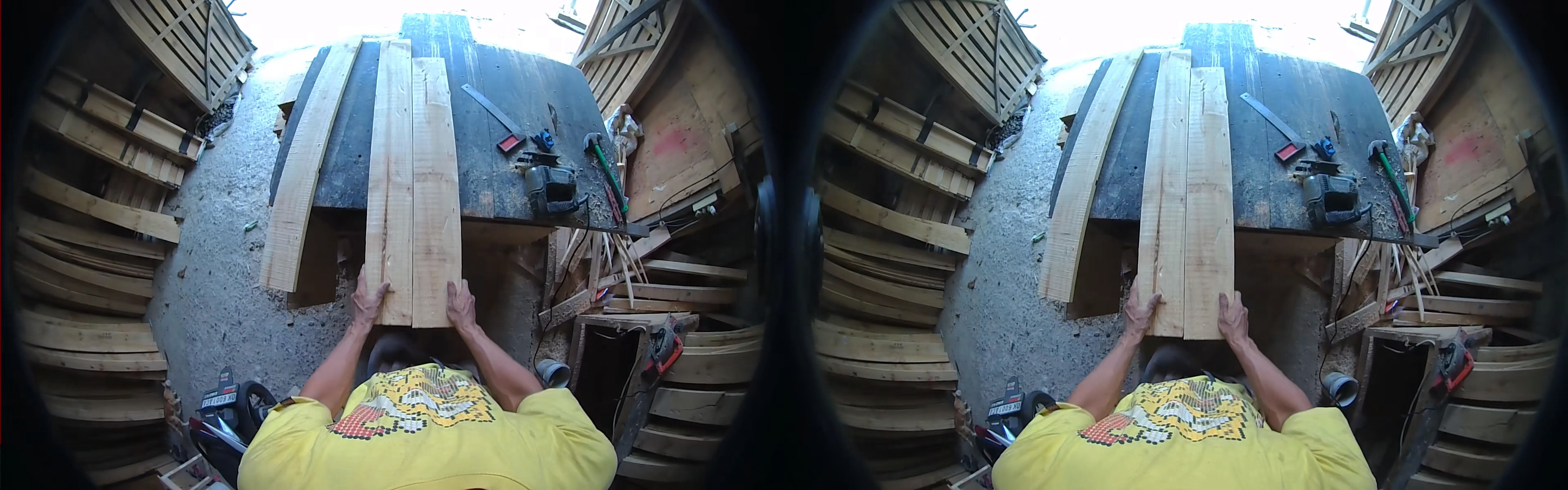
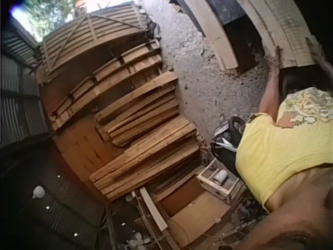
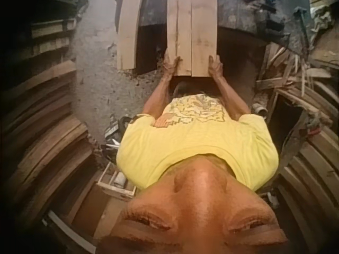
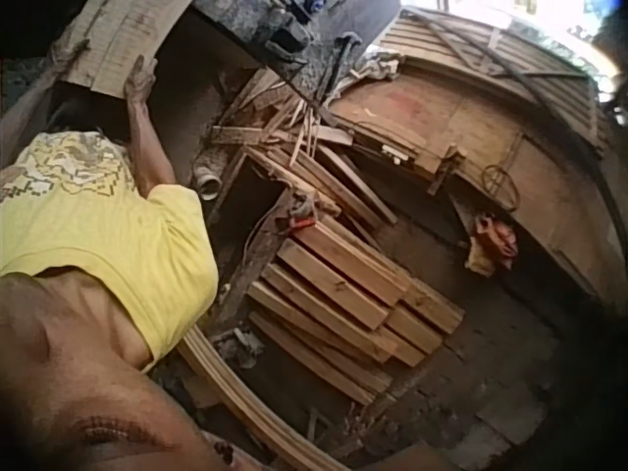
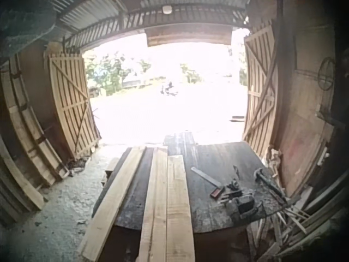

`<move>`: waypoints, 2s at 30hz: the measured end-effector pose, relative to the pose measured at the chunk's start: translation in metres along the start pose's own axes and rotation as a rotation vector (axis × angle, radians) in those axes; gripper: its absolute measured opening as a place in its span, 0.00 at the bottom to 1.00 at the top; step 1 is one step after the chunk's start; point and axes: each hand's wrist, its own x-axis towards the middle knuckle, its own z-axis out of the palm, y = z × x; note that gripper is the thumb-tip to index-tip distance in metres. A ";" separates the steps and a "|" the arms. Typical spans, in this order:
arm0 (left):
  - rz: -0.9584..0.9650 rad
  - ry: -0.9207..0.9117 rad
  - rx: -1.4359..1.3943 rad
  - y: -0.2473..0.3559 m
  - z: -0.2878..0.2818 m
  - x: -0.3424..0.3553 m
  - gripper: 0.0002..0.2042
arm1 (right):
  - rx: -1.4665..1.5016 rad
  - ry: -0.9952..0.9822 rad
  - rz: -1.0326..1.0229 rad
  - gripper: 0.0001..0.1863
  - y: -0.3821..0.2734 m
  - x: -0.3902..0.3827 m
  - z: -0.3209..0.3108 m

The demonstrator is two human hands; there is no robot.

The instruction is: Measure and cut wooden planks using a jigsaw in a woodworking shop.

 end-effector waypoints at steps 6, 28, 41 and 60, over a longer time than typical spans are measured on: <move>0.033 -0.024 -0.061 0.001 -0.011 0.054 0.42 | -0.056 0.007 -0.049 0.33 -0.026 0.055 0.017; -0.060 -0.051 -0.052 -0.010 -0.021 0.072 0.45 | -0.142 -0.022 0.034 0.33 -0.044 0.059 0.029; -0.398 0.136 -0.033 -0.103 -0.065 -0.047 0.45 | 0.086 -0.251 0.146 0.31 -0.023 0.088 -0.027; -1.392 0.387 -0.497 -0.022 0.299 -0.601 0.22 | -0.970 -1.193 -0.163 0.14 0.218 0.088 -0.183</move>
